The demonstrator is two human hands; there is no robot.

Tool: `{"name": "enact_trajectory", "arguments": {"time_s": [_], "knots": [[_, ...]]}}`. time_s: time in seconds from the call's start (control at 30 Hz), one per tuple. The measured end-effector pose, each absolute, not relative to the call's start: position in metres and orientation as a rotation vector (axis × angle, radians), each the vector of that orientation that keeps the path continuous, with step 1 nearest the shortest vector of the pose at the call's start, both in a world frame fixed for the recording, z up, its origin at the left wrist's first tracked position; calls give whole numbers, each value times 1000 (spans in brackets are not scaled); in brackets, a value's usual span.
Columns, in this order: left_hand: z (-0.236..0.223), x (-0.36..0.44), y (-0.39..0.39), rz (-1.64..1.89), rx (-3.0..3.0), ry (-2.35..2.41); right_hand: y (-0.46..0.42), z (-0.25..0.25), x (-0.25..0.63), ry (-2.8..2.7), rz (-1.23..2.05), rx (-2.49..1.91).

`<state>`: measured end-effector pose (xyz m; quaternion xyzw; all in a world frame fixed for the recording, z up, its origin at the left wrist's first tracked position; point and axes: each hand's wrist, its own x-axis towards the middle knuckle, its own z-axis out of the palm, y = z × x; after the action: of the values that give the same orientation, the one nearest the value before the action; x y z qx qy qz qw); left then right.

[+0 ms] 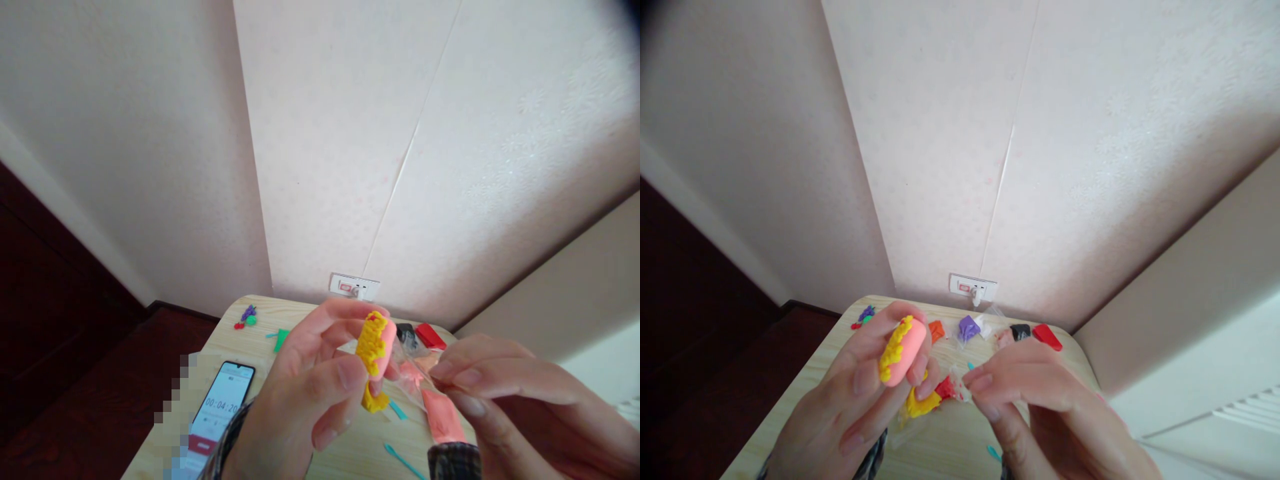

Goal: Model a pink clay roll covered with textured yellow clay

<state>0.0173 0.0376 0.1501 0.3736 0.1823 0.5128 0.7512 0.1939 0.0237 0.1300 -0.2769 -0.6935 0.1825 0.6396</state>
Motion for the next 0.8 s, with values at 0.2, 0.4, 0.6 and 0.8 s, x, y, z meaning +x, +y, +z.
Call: {"name": "enact_trajectory", "arguments": {"time_s": [0.2, 0.4, 0.6, 0.8], "knots": [[150, 19, 38, 1119, 810, 425, 22, 131, 192, -1491, 398, -703], [149, 18, 40, 1098, 803, 415, 22, 130, 194, -1532, 445, -675], [150, 19, 39, 1099, 797, 445, 20, 131, 190, -1498, 452, -715], [149, 19, 39, 1093, 806, 454, 23, 136, 184, -1457, 388, -746]]}}
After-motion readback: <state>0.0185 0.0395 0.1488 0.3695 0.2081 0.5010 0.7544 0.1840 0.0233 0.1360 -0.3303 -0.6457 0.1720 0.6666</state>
